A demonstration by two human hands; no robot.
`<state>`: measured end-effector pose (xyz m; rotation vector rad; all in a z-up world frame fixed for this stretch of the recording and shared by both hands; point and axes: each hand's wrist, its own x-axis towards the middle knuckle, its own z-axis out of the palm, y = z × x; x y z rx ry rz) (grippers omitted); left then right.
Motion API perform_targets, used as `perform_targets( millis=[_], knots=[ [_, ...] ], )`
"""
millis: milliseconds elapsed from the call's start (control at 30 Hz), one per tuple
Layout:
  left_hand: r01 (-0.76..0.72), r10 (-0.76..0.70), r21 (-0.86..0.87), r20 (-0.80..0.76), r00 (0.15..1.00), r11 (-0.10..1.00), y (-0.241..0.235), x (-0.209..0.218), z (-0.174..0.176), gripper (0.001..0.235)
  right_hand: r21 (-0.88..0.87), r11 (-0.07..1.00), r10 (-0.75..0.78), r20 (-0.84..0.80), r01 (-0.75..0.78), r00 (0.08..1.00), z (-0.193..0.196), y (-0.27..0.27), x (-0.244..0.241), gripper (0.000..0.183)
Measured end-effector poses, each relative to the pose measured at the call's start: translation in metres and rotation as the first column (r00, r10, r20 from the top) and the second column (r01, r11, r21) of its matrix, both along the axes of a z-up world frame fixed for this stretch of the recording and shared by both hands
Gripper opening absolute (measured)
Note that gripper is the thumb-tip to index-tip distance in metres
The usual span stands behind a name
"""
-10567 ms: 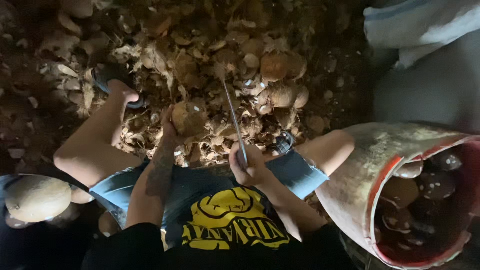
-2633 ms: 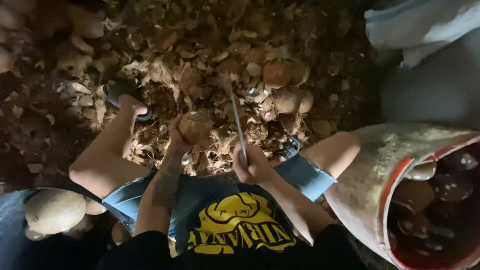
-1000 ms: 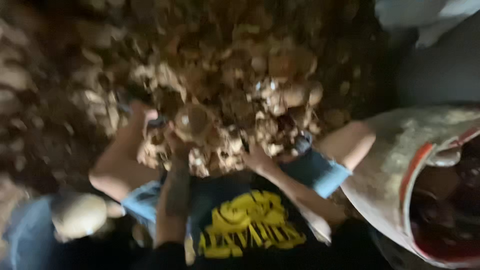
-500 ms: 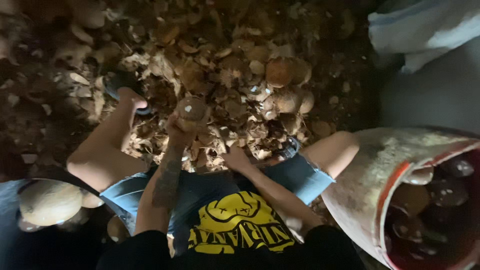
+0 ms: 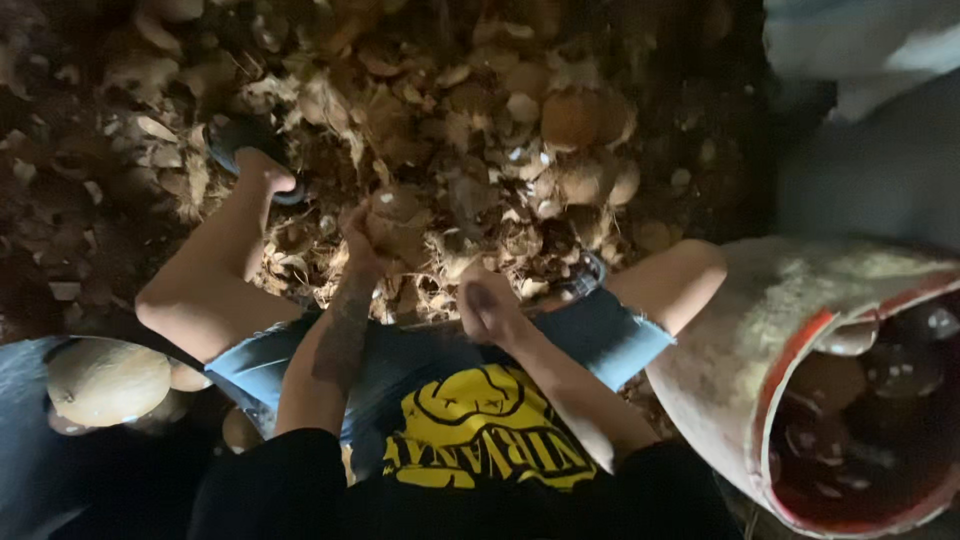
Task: The person sits on the ground and uses a knife to peel the husk off a coconut held in their left hand. They rotate the coconut and scrape away the outer layer, then place the peeled coconut into a nearby bucket.
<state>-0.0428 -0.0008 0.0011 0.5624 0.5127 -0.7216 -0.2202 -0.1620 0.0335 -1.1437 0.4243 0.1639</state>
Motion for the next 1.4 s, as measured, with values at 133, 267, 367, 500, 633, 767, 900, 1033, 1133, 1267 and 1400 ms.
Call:
perform_targets(
  millis=[133, 267, 367, 500, 633, 767, 900, 1033, 1133, 1267, 1400],
  knots=[
    [-0.087, 0.107, -0.253, 0.067, 0.992, 0.964, -0.002, 0.012, 0.01, 0.034, -0.536, 0.683, 0.293, -0.422, -0.497, 0.858, -0.008, -0.01, 0.019, 0.038],
    [-0.219, 0.218, 0.004, 0.083, 0.972, 0.976, 0.013, 0.011, -0.013, 0.063, -0.478, 0.788, 0.162, -0.447, -0.388, 0.88, 0.085, -0.002, 0.021, 0.05],
    [-0.087, 0.087, -0.046, 0.002, 0.996, 0.995, 0.011, 0.018, 0.003, 0.033, -0.643, 0.763, 0.069, -0.011, -0.06, 0.998, 0.058, -0.008, 0.022, 0.023],
    [-0.086, 0.087, 0.061, -0.015, 0.996, 0.994, 0.006, 0.012, -0.026, 0.03, -0.714, 0.69, 0.138, -0.024, -0.114, 0.99, 0.022, -0.012, 0.016, 0.021],
    [-0.12, 0.126, 0.09, -0.065, 0.99, 0.989, 0.003, 0.011, -0.032, 0.03, -0.793, 0.529, 0.267, -0.182, -0.302, 0.946, -0.004, -0.005, 0.007, 0.027],
    [-0.159, 0.16, 0.016, -0.132, 0.978, 0.987, -0.002, 0.011, -0.031, 0.031, -0.533, 0.668, 0.187, -0.556, -0.52, 0.81, -0.013, 0.005, -0.002, 0.062],
    [-0.084, 0.113, -0.204, 0.136, 0.984, 0.975, 0.009, 0.007, -0.004, 0.047, -0.572, 0.734, 0.065, -0.478, -0.367, 0.876, 0.015, 0.002, 0.001, 0.064],
    [-0.074, 0.067, 0.118, 0.06, 0.996, 0.99, 0.013, 0.014, -0.02, 0.039, -0.706, 0.707, 0.112, 0.058, -0.039, 0.992, 0.051, -0.004, 0.005, 0.013],
    [-0.048, 0.046, 0.085, 0.017, 0.999, 0.995, 0.01, 0.006, -0.041, 0.034, -0.481, 0.875, 0.069, 0.217, 0.045, 0.974, 0.101, -0.004, 0.003, 0.03],
    [-0.145, 0.141, -0.098, -0.048, 0.989, 0.985, 0.002, 0.0, -0.022, 0.037, 0.467, 0.589, -0.107, -0.764, 0.66, 0.636, 0.037, 0.017, 0.013, 0.031],
    [-0.362, 0.36, 0.067, 0.048, 0.932, 0.93, 0.002, 0.02, -0.014, 0.033, -0.449, 0.709, 0.331, -0.469, -0.544, 0.819, -0.002, 0.005, 0.015, 0.03]
  ],
)
